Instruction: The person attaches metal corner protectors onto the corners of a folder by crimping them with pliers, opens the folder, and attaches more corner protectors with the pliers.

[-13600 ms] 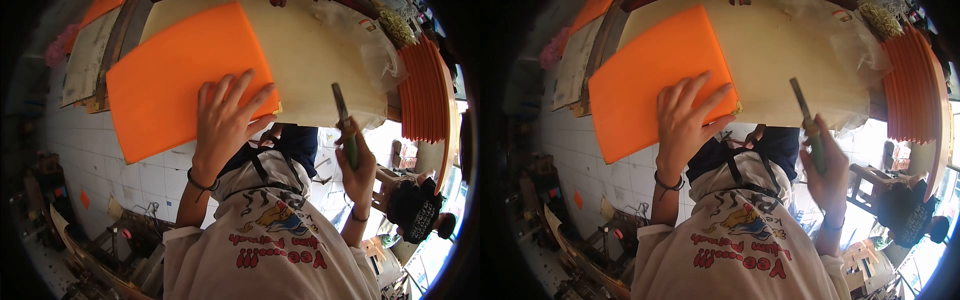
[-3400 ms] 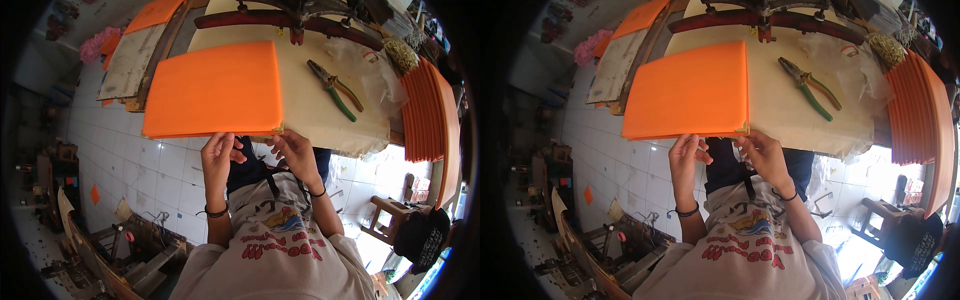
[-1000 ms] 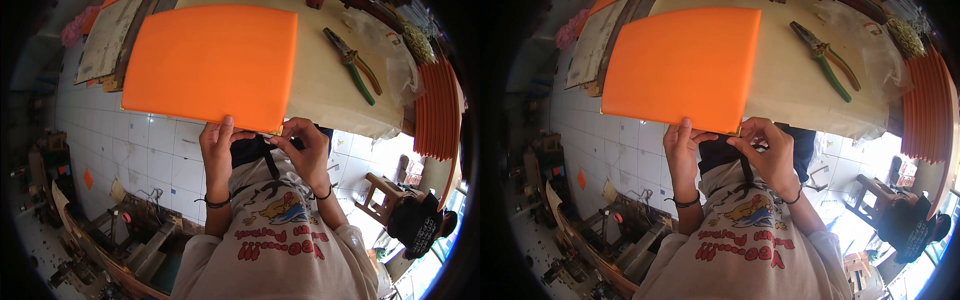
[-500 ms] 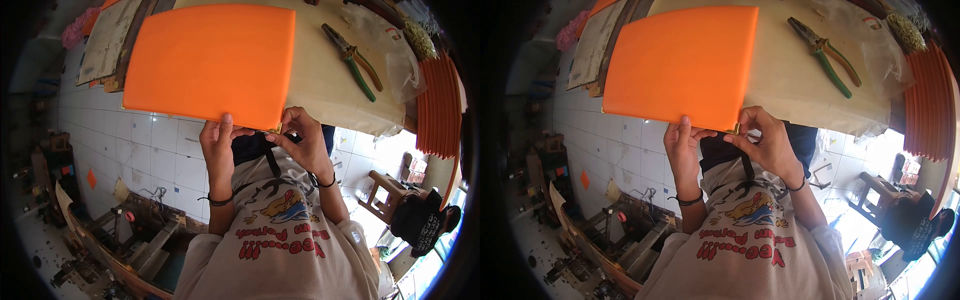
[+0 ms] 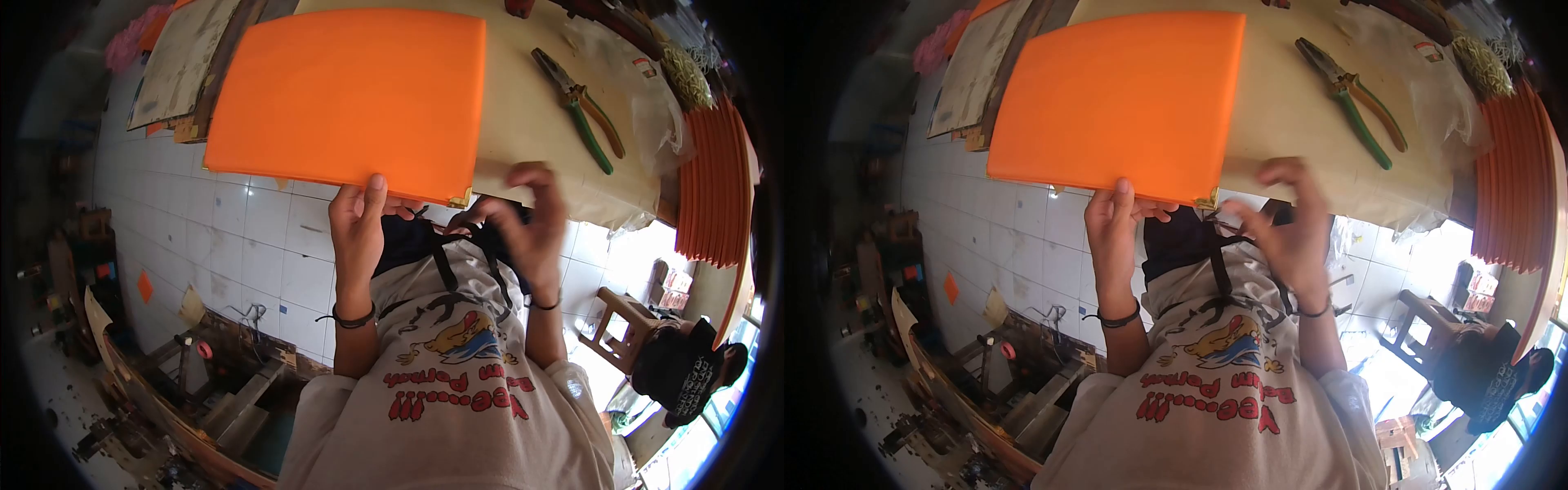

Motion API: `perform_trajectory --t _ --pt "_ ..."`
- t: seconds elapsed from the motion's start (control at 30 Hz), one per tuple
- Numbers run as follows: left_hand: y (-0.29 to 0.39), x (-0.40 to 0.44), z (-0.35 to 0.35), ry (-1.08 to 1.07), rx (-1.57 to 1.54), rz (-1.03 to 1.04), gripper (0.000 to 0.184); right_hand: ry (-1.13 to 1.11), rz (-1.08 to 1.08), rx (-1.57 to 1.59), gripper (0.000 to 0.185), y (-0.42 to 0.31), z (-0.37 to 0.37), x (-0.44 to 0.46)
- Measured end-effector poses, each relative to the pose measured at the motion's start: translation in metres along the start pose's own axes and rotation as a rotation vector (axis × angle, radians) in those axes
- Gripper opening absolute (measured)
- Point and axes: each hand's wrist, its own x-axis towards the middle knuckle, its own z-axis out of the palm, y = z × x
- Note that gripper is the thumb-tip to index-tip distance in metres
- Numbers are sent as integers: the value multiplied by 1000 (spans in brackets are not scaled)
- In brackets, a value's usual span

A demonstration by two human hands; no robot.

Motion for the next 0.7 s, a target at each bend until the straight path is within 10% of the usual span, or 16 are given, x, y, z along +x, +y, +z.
perform_trajectory --t 0.23,0.53,0.7 --pt "16 0 -12 -14 124 -157 45 187 -220 -840 32 25 -78 50" --pt "13 15 -32 329 210 26 41 23 -182 -902 32 41 -96 62" --pt "1 14 -27 321 66 143 30 -83 204 -492 40 18 -108 40"
